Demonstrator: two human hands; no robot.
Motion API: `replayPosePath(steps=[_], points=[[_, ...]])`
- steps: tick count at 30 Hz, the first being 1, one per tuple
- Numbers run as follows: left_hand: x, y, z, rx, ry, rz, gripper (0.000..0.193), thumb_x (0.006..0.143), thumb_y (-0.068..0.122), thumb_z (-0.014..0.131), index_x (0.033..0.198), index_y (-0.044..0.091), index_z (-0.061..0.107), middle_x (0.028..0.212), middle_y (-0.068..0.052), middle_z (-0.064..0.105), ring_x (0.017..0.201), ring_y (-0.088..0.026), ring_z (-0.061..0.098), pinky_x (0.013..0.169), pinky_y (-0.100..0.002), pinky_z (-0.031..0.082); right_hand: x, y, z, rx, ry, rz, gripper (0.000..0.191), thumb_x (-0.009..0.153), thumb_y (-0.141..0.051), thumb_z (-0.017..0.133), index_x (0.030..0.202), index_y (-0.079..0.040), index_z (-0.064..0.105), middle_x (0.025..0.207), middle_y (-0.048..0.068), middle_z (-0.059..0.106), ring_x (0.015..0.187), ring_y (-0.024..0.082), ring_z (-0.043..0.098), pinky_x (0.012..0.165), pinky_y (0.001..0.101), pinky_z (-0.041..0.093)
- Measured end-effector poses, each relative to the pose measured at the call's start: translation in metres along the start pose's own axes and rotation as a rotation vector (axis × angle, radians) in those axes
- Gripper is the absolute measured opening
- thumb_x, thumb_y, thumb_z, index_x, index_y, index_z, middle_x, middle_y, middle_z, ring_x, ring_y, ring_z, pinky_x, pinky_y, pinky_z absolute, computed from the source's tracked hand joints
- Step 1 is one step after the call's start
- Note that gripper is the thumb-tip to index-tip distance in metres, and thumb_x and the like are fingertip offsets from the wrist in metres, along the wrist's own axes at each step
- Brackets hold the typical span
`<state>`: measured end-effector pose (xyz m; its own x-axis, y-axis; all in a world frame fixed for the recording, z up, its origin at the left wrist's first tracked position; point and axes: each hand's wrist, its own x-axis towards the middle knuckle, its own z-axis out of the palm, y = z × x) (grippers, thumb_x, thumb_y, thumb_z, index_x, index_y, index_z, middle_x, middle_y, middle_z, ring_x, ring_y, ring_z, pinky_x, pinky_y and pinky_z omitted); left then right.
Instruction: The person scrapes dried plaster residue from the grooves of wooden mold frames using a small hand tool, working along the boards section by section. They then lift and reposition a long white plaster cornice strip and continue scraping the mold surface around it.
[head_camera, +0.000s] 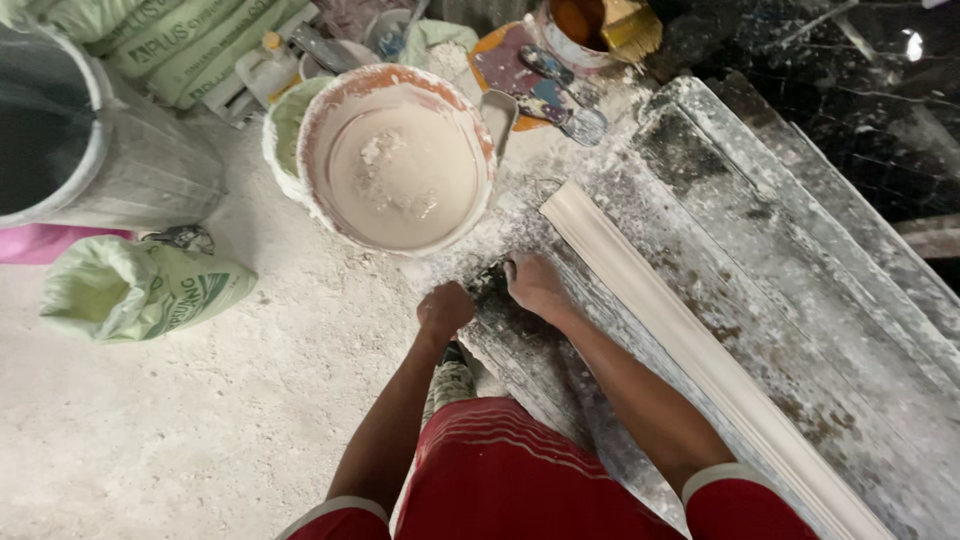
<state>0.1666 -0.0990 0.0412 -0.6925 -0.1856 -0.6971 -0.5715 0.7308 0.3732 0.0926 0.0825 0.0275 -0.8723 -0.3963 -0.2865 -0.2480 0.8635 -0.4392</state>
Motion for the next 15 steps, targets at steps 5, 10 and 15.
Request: replayPosePath(steps=[5, 10, 15], points=[[-0.009, 0.006, -0.007, -0.002, -0.027, 0.013, 0.027, 0.089, 0.014, 0.055, 0.091, 0.002, 0.079, 0.088, -0.02, 0.079, 0.08, -0.031, 0.079, 0.073, -0.04, 0.062, -0.003, -0.004, -0.008, 0.018, 0.002, 0.027, 0.032, 0.103, -0.026, 0.052, 0.112, 0.002, 0.066, 0.111, 0.025, 0.068, 0.106, 0.043, 0.063, 0.097, 0.0532, 0.048], [-0.007, 0.002, -0.003, -0.016, 0.044, 0.056, 0.026, 0.087, 0.014, 0.056, 0.094, 0.002, 0.079, 0.091, -0.021, 0.077, 0.084, -0.032, 0.077, 0.078, -0.041, 0.06, -0.003, -0.001, -0.007, 0.047, 0.028, -0.014, 0.029, 0.101, -0.026, 0.054, 0.107, 0.0, 0.067, 0.106, 0.026, 0.069, 0.103, 0.042, 0.064, 0.096, 0.0528, 0.05], [-0.001, -0.005, 0.007, -0.039, 0.115, 0.072, 0.026, 0.088, 0.018, 0.058, 0.093, 0.001, 0.077, 0.092, -0.023, 0.076, 0.086, -0.036, 0.076, 0.079, -0.044, 0.06, 0.001, 0.006, 0.0, 0.024, 0.014, 0.016, 0.027, 0.101, -0.024, 0.055, 0.105, -0.001, 0.067, 0.103, 0.025, 0.068, 0.1, 0.043, 0.064, 0.093, 0.0537, 0.05]])
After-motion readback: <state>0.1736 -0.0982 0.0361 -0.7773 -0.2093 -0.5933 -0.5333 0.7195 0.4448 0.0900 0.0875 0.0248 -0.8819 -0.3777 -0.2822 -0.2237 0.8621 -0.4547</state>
